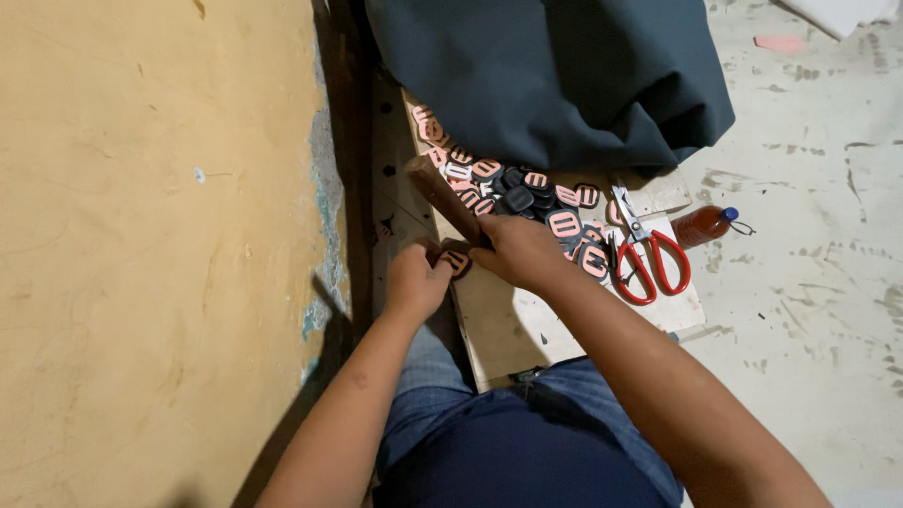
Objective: The person sits on the floor and uses red-handled scissors to trim the edges of small black fabric patches with pink numerals. They pick each patch from a pile, cut around the numeral, and place the finished piece back on the pile.
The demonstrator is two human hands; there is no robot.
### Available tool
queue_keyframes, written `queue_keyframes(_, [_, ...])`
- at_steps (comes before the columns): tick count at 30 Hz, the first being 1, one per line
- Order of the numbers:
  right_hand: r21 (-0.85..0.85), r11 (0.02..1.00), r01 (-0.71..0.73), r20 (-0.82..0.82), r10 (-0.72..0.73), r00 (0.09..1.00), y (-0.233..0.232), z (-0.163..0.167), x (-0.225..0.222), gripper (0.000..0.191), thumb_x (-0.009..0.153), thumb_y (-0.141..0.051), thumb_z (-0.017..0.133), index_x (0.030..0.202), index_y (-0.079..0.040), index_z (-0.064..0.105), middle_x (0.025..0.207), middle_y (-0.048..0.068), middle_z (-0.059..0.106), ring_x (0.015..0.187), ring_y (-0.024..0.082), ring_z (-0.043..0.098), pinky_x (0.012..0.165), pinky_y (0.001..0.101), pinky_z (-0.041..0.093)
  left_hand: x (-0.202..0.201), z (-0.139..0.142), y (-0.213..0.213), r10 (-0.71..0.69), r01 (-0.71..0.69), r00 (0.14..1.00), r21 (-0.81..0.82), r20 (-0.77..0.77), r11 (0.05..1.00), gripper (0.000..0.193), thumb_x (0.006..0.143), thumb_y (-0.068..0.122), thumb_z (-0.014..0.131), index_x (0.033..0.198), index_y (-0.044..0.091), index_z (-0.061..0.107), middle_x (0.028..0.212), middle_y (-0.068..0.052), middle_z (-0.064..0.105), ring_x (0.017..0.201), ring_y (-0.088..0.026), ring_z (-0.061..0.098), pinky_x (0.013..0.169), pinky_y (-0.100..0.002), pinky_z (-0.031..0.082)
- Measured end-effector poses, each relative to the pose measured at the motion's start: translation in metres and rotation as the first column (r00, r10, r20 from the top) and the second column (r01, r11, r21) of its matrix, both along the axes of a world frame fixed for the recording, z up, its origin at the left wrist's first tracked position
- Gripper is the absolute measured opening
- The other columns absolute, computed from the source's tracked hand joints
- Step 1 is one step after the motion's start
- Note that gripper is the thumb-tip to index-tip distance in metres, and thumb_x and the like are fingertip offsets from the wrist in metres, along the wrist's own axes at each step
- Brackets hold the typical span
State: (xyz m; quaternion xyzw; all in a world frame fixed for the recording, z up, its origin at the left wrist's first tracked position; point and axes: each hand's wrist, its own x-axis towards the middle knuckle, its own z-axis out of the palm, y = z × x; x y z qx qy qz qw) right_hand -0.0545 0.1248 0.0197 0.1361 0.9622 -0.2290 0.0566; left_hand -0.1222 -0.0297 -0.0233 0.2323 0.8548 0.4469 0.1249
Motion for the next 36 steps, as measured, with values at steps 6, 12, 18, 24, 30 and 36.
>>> queue_keyframes(6, [-0.053, 0.999, 0.001, -0.031, -0.003, 1.0, -0.004, 0.0, 0.002, 0.034, 0.081, -0.035, 0.075, 0.105, -0.012, 0.069, 0.095, 0.014, 0.072, 0.09, 0.037, 0.068, 0.076, 0.0493, 0.052, 0.0, 0.004, -0.004, -0.025, 0.024, 1.0, 0.055, 0.016, 0.998, 0.02, 0.081, 0.018, 0.07, 0.096, 0.006, 0.077, 0.088, -0.02, 0.074, 0.085, -0.037, 0.072, 0.076, -0.044, 0.056])
queue_keyframes(12, [0.0, 1.0, -0.029, -0.02, 0.029, 0.999, -0.001, 0.003, 0.004, 0.036, 0.081, -0.034, 0.075, 0.106, -0.01, 0.068, 0.096, 0.015, 0.072, 0.091, 0.038, 0.067, 0.075, 0.0497, 0.051, -0.005, 0.005, -0.001, 0.047, -0.046, 0.995, -0.007, 0.091, 0.999, 0.023, 0.074, 0.018, 0.074, 0.091, 0.002, 0.075, 0.083, -0.021, 0.073, 0.08, -0.035, 0.072, 0.073, -0.043, 0.056])
queue_keyframes(18, [-0.065, 0.998, -0.011, -0.059, 0.007, 0.998, -0.003, -0.001, 0.003, 0.035, 0.083, -0.034, 0.075, 0.107, -0.01, 0.068, 0.096, 0.015, 0.072, 0.091, 0.038, 0.068, 0.076, 0.0489, 0.052, -0.007, 0.004, -0.004, -0.031, 0.025, 0.997, 0.092, 0.065, 0.995, 0.021, 0.077, 0.014, 0.069, 0.093, 0.004, 0.077, 0.081, -0.019, 0.074, 0.075, -0.032, 0.073, 0.071, -0.039, 0.056])
queue_keyframes(24, [-0.046, 0.999, -0.013, -0.058, 0.01, 0.998, 0.002, -0.003, 0.01, 0.036, 0.081, -0.033, 0.076, 0.107, -0.01, 0.068, 0.097, 0.016, 0.072, 0.091, 0.039, 0.067, 0.074, 0.0497, 0.052, -0.008, 0.005, -0.003, 0.086, -0.138, 0.905, 0.097, 0.416, 0.986, 0.016, 0.075, 0.014, 0.072, 0.085, 0.001, 0.075, 0.074, -0.017, 0.075, 0.065, -0.029, 0.071, 0.061, -0.039, 0.055])
queue_keyframes(30, [-0.112, 0.993, 0.041, -0.062, -0.048, 0.997, -0.005, -0.005, 0.007, 0.037, 0.083, -0.033, 0.076, 0.111, -0.011, 0.068, 0.097, 0.015, 0.072, 0.092, 0.038, 0.067, 0.076, 0.0496, 0.052, -0.011, 0.004, -0.003, 0.011, -0.011, 0.99, 0.0, 0.14, 1.0, 0.017, 0.077, 0.013, 0.075, 0.084, -0.002, 0.076, 0.072, -0.019, 0.07, 0.064, -0.026, 0.07, 0.065, -0.038, 0.054])
queue_keyframes(36, [-0.113, 0.993, 0.046, -0.03, -0.049, 0.998, -0.002, -0.004, 0.013, 0.035, 0.081, -0.031, 0.076, 0.111, -0.013, 0.069, 0.097, 0.015, 0.073, 0.092, 0.038, 0.068, 0.076, 0.0489, 0.052, -0.009, 0.003, -0.003, 0.068, -0.093, 0.954, 0.071, 0.291, 0.993, 0.018, 0.073, 0.015, 0.072, 0.084, 0.001, 0.075, 0.072, -0.017, 0.073, 0.066, -0.028, 0.073, 0.064, -0.039, 0.057])
